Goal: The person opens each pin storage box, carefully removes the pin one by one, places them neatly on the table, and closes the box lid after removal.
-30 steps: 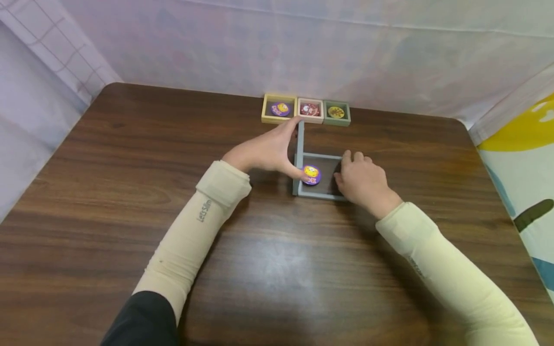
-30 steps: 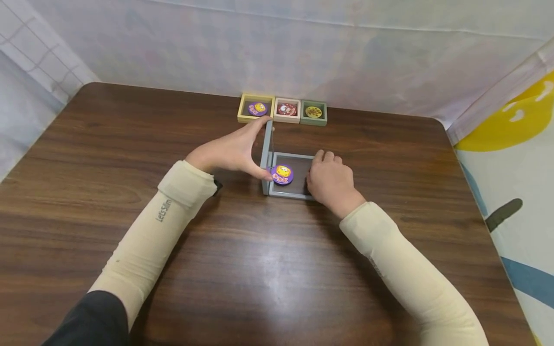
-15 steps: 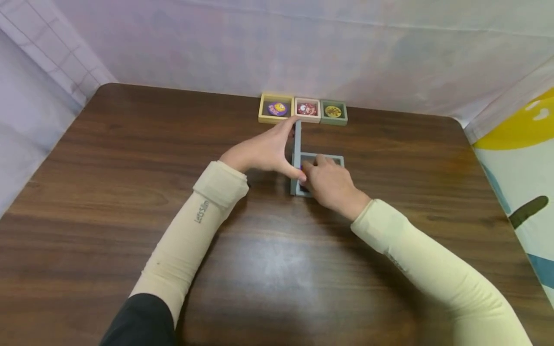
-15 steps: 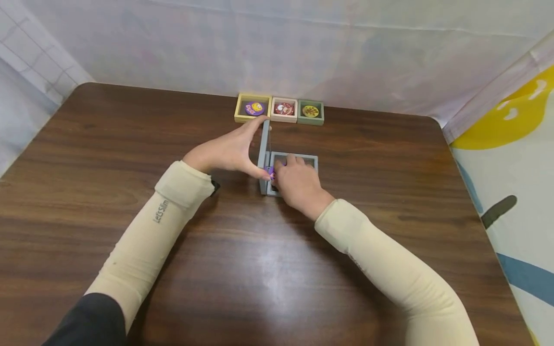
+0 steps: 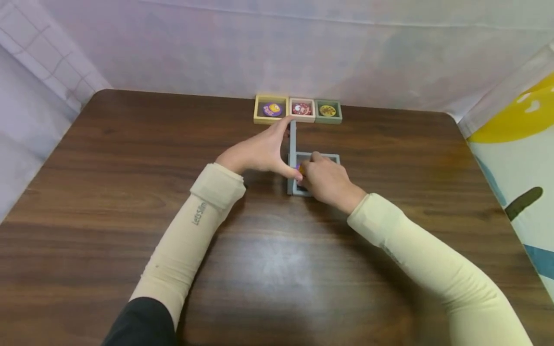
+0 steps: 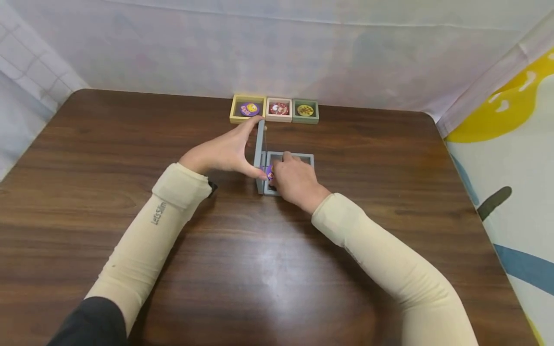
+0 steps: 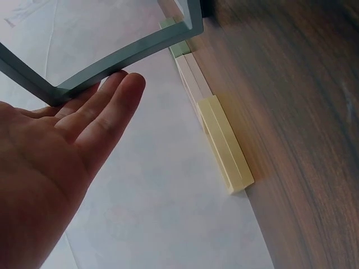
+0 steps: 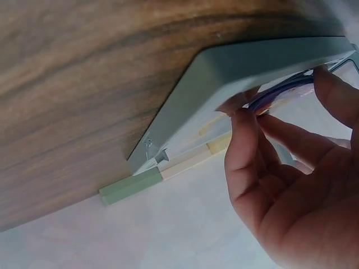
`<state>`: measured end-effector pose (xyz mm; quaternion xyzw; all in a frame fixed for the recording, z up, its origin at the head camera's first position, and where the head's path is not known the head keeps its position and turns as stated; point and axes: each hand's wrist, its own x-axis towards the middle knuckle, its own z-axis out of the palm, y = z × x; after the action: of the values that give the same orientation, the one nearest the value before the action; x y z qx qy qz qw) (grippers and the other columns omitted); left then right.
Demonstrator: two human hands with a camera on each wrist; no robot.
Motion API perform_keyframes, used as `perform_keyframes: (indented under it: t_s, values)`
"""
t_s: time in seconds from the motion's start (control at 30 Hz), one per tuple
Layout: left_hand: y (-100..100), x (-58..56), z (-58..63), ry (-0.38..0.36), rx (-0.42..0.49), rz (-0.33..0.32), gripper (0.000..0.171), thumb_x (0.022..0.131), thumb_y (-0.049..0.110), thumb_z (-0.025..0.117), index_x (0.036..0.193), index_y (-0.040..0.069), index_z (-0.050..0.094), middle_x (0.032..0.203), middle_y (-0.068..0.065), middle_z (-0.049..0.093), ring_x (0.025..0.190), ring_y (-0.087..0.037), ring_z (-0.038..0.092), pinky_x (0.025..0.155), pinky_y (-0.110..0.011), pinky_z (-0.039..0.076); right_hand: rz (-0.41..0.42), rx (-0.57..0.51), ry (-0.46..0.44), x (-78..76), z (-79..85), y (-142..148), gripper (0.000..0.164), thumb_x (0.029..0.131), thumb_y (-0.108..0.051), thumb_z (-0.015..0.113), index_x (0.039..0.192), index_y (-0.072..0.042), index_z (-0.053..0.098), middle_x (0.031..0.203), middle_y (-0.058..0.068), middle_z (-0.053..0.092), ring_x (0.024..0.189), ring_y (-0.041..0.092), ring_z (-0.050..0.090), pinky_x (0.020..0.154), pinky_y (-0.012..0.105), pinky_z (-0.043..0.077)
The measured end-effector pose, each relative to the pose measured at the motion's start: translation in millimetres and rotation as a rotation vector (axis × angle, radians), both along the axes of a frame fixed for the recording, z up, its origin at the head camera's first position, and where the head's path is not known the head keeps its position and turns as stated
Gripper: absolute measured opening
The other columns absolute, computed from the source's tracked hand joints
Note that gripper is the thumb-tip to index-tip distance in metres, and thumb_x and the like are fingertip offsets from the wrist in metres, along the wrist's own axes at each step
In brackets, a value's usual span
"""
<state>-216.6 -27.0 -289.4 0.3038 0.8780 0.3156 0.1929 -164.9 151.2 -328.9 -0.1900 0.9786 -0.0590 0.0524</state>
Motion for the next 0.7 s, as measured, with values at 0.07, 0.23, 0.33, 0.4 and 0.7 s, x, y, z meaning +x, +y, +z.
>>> perform_keyframes:
  t_s: [0.07,0.23,0.33,0.4,0.7]
  values:
    - [0.6,0.7,-0.7,0.0,-0.002,0.003,0.13,0.064,0.053,0.081,0.151,0.017,-0.008,0.16,-0.011,0.004,0.143,-0.03,0.024,0.116,-0.047,0.029,-0.002,-0.004,-0.002,0.4,-0.6,0.8,0.025,0.091,-0.029,0.063,0.102,-0.007,0.068,0.094,0.013,0.058,0.076,0.025,0.056,0.057,0.043,0.055]
    - [1.9,0.6,-1.8,-0.003,0.001,0.009,0.128,0.064,0.051,0.082,0.151,0.019,-0.006,0.159,-0.012,0.005,0.144,-0.029,0.021,0.116,-0.048,0.028,0.001,-0.014,-0.007,-0.5,-1.6,2.8,0.027,0.09,-0.031,0.064,0.103,-0.007,0.068,0.093,0.012,0.057,0.075,0.023,0.055,0.057,0.041,0.054]
    - [-0.7,1.3,-2.0,-0.008,0.008,0.008,0.128,0.064,0.051,0.082,0.151,0.019,-0.006,0.159,-0.012,0.006,0.143,-0.031,0.022,0.115,-0.049,0.029,0.003,-0.013,-0.013,-0.7,-2.7,1.3,0.029,0.09,-0.032,0.064,0.104,-0.006,0.067,0.095,0.013,0.058,0.076,0.024,0.055,0.058,0.042,0.055]
    - [-2.4,2.1,-2.0,-0.009,0.01,0.009,0.129,0.063,0.051,0.082,0.151,0.019,-0.006,0.159,-0.013,0.007,0.142,-0.031,0.024,0.114,-0.049,0.03,0.007,-0.015,-0.011,-0.4,-3.2,0.6,0.031,0.09,-0.032,0.063,0.106,-0.006,0.067,0.096,0.013,0.058,0.077,0.024,0.055,0.06,0.042,0.055]
    - [-3.3,3.7,0.5,-0.001,0.015,0.001,0.13,0.063,0.052,0.082,0.15,0.02,-0.008,0.159,-0.014,0.004,0.143,-0.032,0.023,0.115,-0.049,0.029,0.043,-0.103,-0.006,-1.1,2.3,8.2,0.04,0.09,-0.031,0.065,0.113,0.001,0.064,0.1,0.018,0.059,0.08,0.028,0.059,0.07,0.045,0.056]
